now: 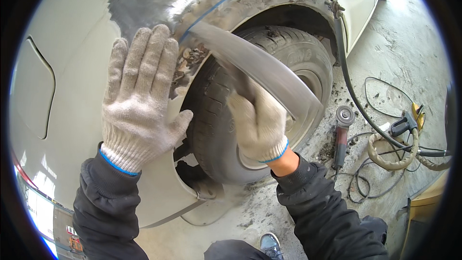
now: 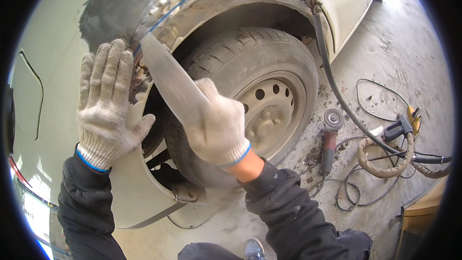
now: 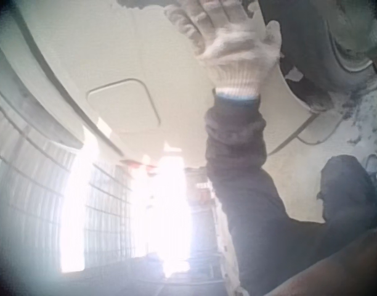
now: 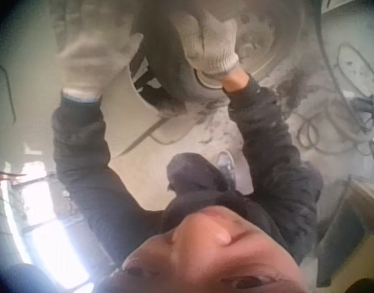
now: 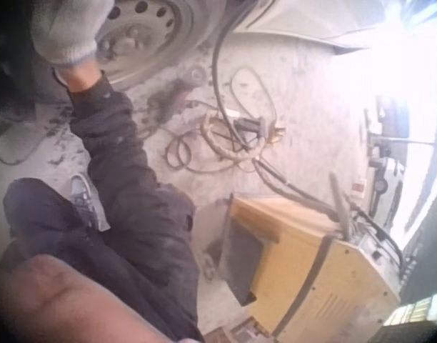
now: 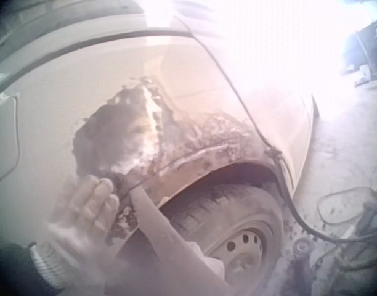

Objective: The person uses a pneumatic hammer to chip away rust and paint from the rear wheel arch of a white car. They then use a crowbar to pry and flatten the damaged metal panel. Finally, they use a pneumatic rivet gun to secure the area.

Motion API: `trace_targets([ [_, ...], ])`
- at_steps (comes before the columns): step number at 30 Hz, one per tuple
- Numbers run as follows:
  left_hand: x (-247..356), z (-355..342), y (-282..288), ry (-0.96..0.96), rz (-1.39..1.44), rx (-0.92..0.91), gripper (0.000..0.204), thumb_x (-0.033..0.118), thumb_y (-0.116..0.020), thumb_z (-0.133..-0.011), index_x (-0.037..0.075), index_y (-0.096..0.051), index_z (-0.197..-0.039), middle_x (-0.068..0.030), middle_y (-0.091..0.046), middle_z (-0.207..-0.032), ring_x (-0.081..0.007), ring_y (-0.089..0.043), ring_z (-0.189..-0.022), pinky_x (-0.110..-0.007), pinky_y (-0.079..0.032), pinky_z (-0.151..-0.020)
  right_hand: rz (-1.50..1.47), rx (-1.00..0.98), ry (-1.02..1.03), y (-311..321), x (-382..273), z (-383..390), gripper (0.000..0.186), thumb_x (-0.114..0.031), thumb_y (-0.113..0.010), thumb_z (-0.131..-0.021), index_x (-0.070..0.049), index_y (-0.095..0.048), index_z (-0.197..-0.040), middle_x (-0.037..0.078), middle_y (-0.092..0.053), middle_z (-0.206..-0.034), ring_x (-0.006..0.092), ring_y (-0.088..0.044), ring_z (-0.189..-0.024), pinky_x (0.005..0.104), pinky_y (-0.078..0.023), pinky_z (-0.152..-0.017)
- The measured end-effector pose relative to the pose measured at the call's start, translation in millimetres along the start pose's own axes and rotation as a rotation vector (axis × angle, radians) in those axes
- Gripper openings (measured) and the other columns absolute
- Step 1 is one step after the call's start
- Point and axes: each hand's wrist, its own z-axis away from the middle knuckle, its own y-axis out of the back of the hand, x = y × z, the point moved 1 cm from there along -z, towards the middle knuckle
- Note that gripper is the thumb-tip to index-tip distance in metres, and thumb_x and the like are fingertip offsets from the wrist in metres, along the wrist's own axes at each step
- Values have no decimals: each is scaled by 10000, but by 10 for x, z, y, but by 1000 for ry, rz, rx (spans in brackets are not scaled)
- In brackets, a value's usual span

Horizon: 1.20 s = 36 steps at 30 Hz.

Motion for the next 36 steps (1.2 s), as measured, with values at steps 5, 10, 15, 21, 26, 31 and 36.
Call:
trace_targets([
  [5, 0, 1, -7, 13, -5, 0, 1066, 267, -859, -576, 20, -428, -1519, -162, -397, -1594, -324, -339, -1504, -512, -217, -1270, 152, 95, 136, 46, 68, -65, 222, -38, -597, -895, 70, -634, -1085, 100, -609, -799, 192, -597, -673, 342, -494, -605],
  [10, -3, 0, 4, -9, -5, -37, 1090, 214, -822, -580, 6, -373, -1550, -196, -366, -1610, -367, -314, -1515, -515, -194, -1270, -62, 125, -20, 78, 54, -104, 175, -73, -533, -957, 57, -610, -1046, 55, -572, -696, 114, -543, -605, 298, -444, -559],
  [15, 2, 2, 9, -12, -36, -45, 1091, 225, -816, -588, -1, -362, -1554, -207, -368, -1606, -381, -315, -1512, -521, -196, -1267, -225, 219, 111, 142, 62, -178, 192, -138, -512, -995, 10, -619, -936, 50, -542, -653, 113, -525, -582, 304, -417, -523],
  [21, 5, 8, 6, -22, -59, -43, 1091, 246, -814, -595, -8, -357, -1553, -213, -353, -1612, -391, -295, -1518, -531, -190, -1267, -188, 244, 20, 159, 87, -220, 136, -98, -606, -951, 2, -609, -1043, 160, -642, -786, 300, -622, -662, 363, -480, -583],
  [26, 17, 9, -11, -11, -33, -39, 1035, 234, -803, -624, -5, -382, -1539, -205, -371, -1603, -383, -311, -1511, -530, -195, -1266, -9, 44, -191, 179, 130, -272, 267, -69, -668, -908, -7, -648, -1167, 196, -691, -964, 357, -687, -752, 388, -534, -642],
  [31, 36, 9, -11, 22, -71, -28, 1004, 219, -815, -620, -1, -422, -1517, -194, -397, -1589, -369, -339, -1499, -527, -203, -1263, 50, 64, -113, 164, 144, -331, 213, -111, -674, -921, -14, -661, -1111, 197, -672, -886, 387, -678, -719, 388, -540, -613],
  [36, 30, -1, -15, -11, -41, -23, 1029, 224, -796, -644, -3, -364, -1550, -206, -371, -1602, -387, -320, -1506, -531, -198, -1262, -14, 163, -9, 217, 132, -329, 233, -115, -679, -923, 6, -639, -1118, 225, -679, -835, 411, -674, -691, 408, -537, -607],
])
